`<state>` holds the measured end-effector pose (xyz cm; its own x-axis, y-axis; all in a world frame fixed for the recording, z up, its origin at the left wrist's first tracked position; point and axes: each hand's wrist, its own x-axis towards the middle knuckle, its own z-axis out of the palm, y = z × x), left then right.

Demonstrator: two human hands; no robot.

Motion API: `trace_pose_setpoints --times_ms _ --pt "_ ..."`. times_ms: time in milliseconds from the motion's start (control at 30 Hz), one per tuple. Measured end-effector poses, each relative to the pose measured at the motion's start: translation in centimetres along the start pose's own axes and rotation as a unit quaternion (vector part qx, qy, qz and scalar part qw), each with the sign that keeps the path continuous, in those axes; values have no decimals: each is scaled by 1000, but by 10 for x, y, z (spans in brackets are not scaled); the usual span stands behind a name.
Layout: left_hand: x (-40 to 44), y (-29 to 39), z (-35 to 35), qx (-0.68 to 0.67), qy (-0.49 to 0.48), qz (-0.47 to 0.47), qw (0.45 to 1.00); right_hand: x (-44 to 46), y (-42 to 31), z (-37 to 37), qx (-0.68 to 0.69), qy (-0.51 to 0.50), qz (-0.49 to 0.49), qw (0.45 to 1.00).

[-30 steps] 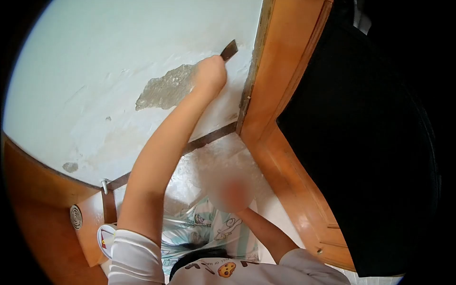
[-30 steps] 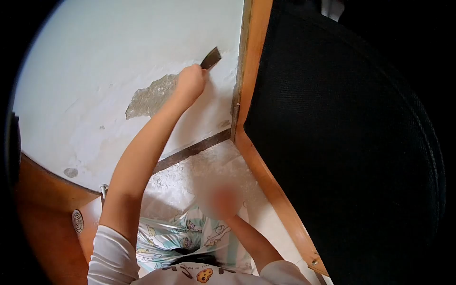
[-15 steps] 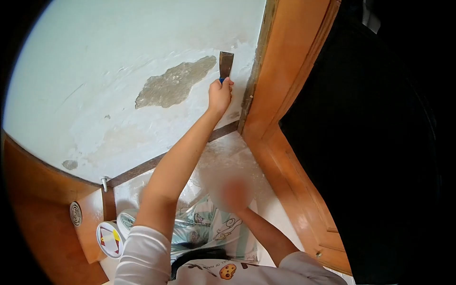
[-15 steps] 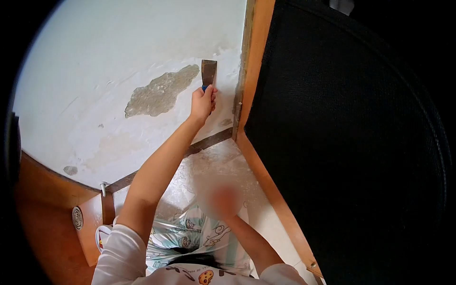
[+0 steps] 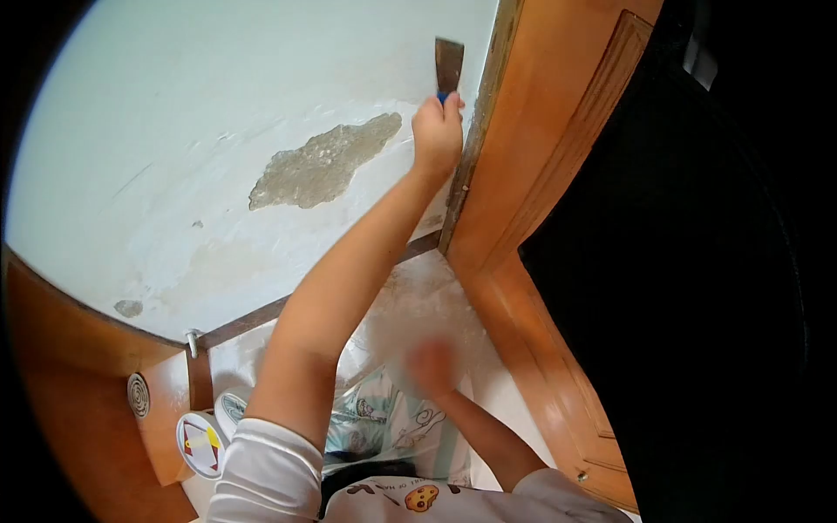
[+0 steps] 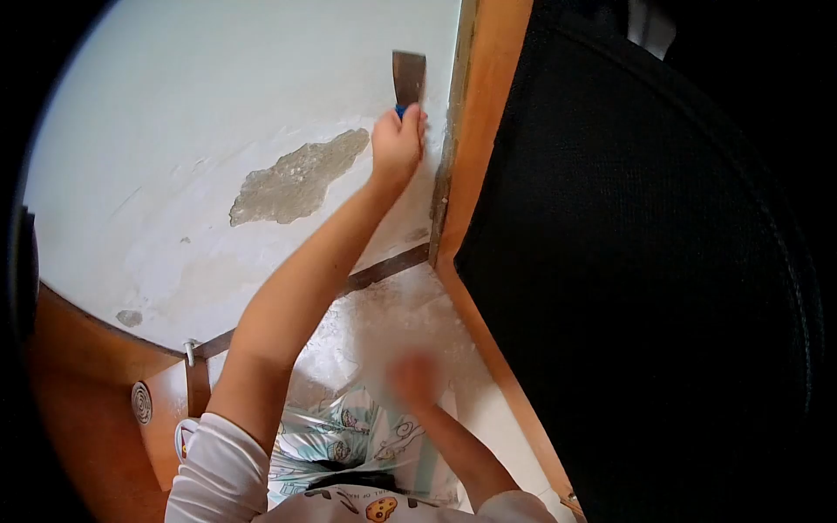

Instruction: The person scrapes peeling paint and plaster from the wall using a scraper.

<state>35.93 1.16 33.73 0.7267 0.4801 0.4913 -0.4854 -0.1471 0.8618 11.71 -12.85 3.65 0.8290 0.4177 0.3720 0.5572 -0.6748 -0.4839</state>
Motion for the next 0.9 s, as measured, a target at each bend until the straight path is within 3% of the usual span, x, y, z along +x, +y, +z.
trace_pose_setpoints --times_ms 67,100,233,267,300,367,433,467,567,667,733,800,900 --pt "-44 -16 -11 -3 -12 -50 999 -4 0 1 -14 16 8 1000" --pt "-75 -12 -22 -44 -17 -147 988 -8 1 1 -25 31 7 999" --pt "-179 -66 -82 -61 -29 -240 968 -2 34 28 3 112 58 992" --pt "-198 -76 -95 -65 -35 -244 967 26 -2 -18 186 65 183 963" --pt "-212 -74 -105 -76 -44 -269 959 70 -50 -73 359 15 300 884" --pt "-230 -65 -123 -95 -65 -317 941 105 -78 -79 489 88 189 847" --pt "-233 -63 -126 -219 -22 -336 916 127 -79 -66 308 120 14 944" --pt "-230 -64 -127 -281 -2 -342 897 137 -79 -60 206 136 -75 966" --pt "-210 -63 -141 -261 -76 -317 909 155 -84 -60 253 91 -76 960" --pt "-198 -71 -150 -98 -125 -303 940 168 -85 -57 232 105 -55 965" --pt "-194 -59 -147 27 -181 -158 970 175 -88 -60 289 114 6 951" --pt "-195 -65 -147 107 -230 -46 966 184 -85 -62 246 156 44 956" --pt "-209 -41 -149 117 -224 -48 966 216 -75 -81 214 220 17 951"
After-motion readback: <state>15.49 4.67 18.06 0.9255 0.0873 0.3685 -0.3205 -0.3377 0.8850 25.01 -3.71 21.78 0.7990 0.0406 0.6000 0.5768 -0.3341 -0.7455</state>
